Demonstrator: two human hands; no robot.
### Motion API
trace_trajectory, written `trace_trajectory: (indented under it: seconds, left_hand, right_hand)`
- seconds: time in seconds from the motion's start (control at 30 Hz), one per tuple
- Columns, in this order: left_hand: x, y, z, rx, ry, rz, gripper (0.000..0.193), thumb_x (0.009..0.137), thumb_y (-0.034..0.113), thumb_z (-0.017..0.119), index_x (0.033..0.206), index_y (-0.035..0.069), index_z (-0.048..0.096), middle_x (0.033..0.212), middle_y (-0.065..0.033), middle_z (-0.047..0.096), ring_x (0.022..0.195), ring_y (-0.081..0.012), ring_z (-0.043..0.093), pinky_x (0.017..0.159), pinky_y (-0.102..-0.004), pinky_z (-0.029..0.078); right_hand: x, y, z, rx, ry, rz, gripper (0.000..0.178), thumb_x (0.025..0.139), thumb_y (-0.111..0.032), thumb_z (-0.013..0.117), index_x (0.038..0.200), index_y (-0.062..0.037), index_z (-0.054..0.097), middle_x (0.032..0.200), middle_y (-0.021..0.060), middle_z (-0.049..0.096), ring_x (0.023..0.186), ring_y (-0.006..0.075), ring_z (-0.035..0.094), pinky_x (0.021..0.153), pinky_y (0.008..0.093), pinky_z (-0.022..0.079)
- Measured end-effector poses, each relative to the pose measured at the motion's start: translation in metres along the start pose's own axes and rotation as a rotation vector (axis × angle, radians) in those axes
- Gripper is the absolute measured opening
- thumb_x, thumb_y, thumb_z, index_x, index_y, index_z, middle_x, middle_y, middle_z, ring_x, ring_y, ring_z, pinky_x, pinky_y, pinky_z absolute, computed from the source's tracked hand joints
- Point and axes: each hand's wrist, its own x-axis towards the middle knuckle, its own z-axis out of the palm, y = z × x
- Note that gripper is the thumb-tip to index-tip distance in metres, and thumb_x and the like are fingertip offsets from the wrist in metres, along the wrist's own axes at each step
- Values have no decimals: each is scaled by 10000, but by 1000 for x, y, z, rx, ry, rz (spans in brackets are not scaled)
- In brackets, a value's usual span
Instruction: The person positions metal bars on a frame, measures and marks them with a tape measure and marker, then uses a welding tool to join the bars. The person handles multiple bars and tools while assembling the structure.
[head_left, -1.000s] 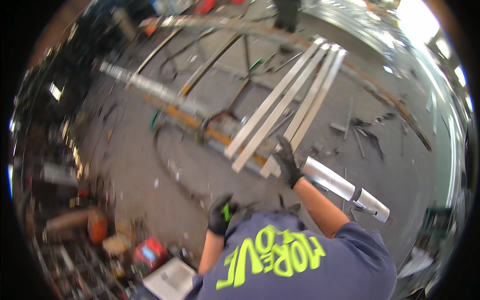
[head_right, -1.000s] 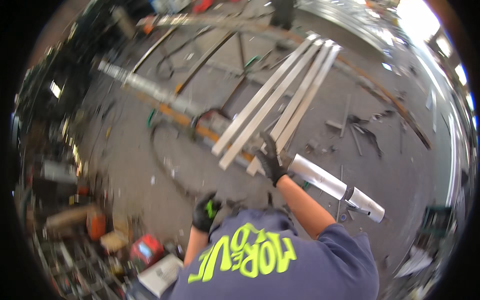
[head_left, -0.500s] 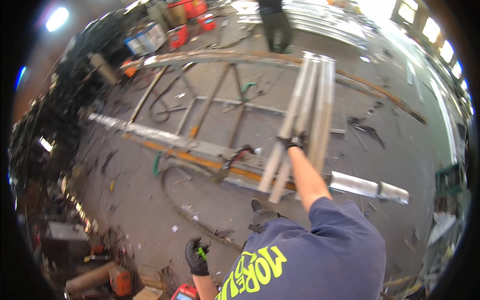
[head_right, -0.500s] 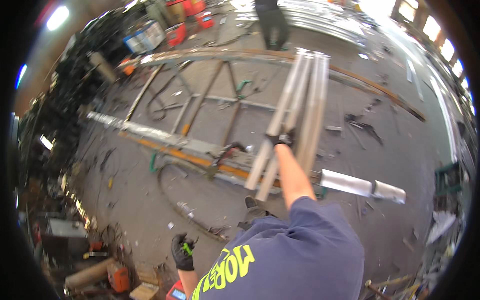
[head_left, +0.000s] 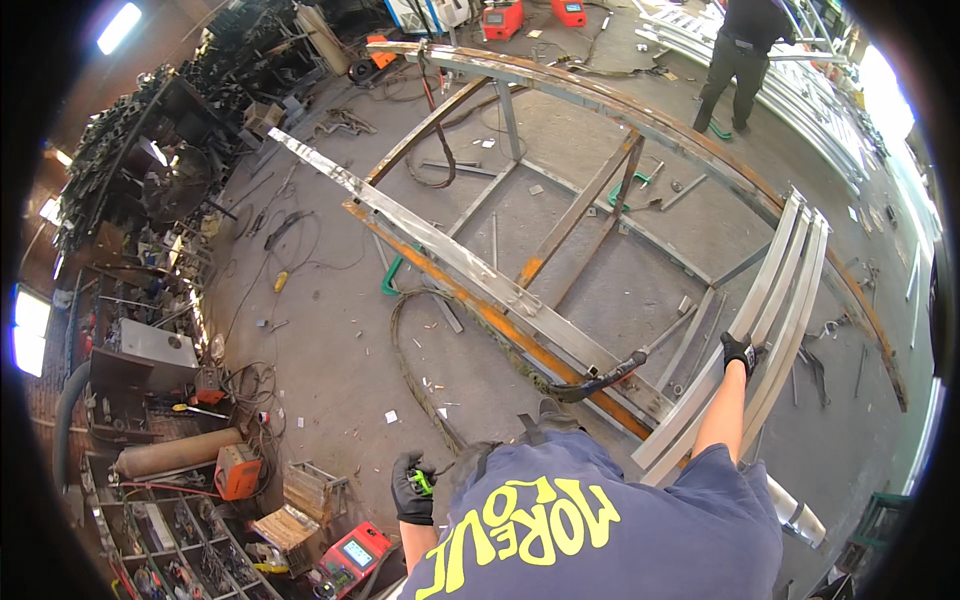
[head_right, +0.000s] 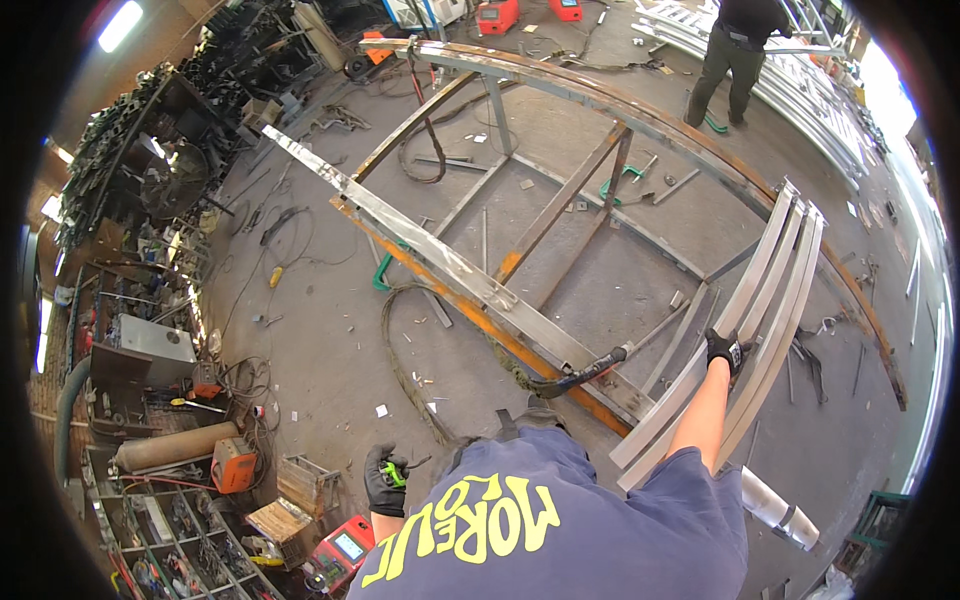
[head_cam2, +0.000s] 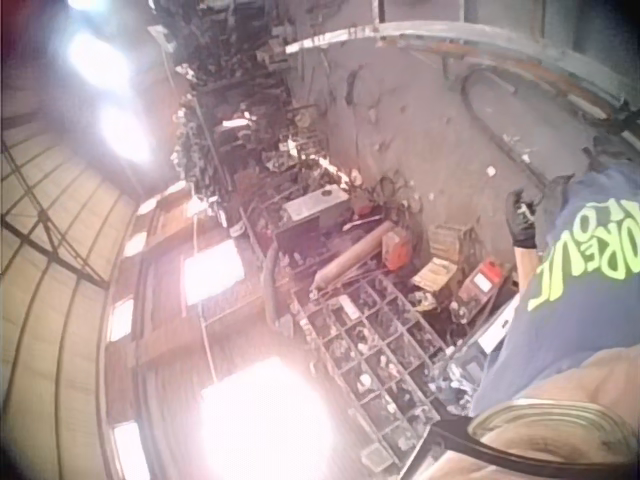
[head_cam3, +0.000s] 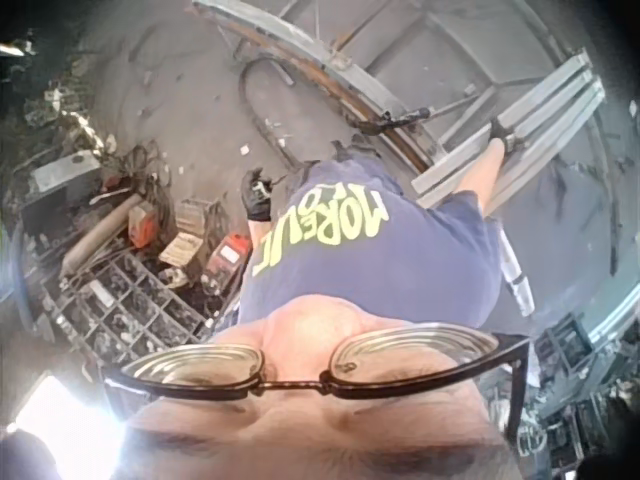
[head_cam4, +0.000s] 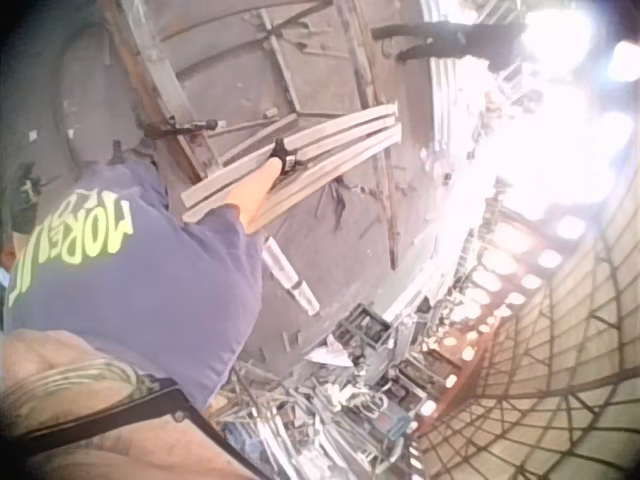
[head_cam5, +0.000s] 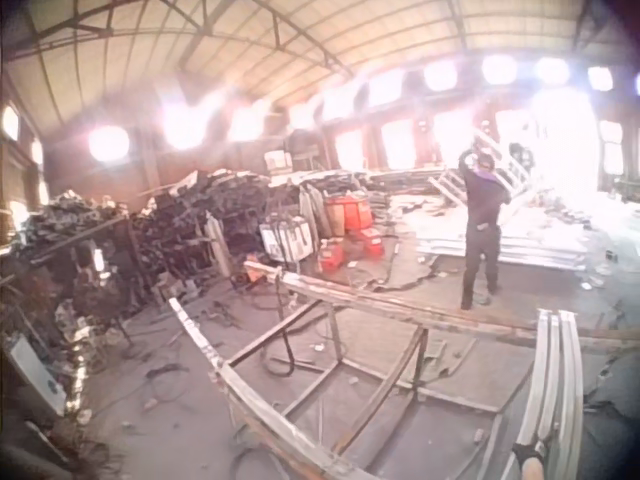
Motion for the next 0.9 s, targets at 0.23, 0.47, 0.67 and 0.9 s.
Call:
trace_trajectory:
  seconds: [0.23, 0.47, 0.67, 0.9]
  left_hand:
    - [130, 53, 12, -96, 5, -82, 363, 1005, 409, 652, 1064, 53, 689, 731, -55, 683, 627, -208, 685, 514, -343, 558]
    - [315, 134, 44, -88, -151, -190, 341, 1034, 380, 615, 1087, 53, 697, 743, -57, 681, 630, -218, 684, 524, -362, 560]
    - [419, 234, 60, 19, -448, -245, 386, 1058, 411, 585, 1137, 50, 697, 755, -47, 677, 676, -207, 676, 558, -334, 543]
    - [488, 307, 33, 456, -502, -65, 425, 1074, 408, 537, 1069, 33, 737, 721, -50, 662, 583, -142, 629, 531, -293, 508]
  right_hand:
    - [54, -5, -18, 787, 130, -323, 473, 746, -298, 825, 1107, 1, 759, 1061, 122, 732, 1003, 280, 652, 935, 431, 516]
    - [-117, -147, -56, 828, 105, -640, 279, 806, -221, 750, 1010, -30, 737, 942, 74, 668, 869, 211, 622, 801, 382, 513]
    - [-262, -377, -31, 1172, -252, -451, 297, 855, -255, 707, 1075, -57, 694, 857, 53, 641, 738, 183, 604, 685, 365, 513]
    - [-208, -563, 88, 1073, -200, -410, 511, 733, -336, 825, 1111, -13, 706, 920, 114, 702, 782, 247, 672, 697, 427, 568]
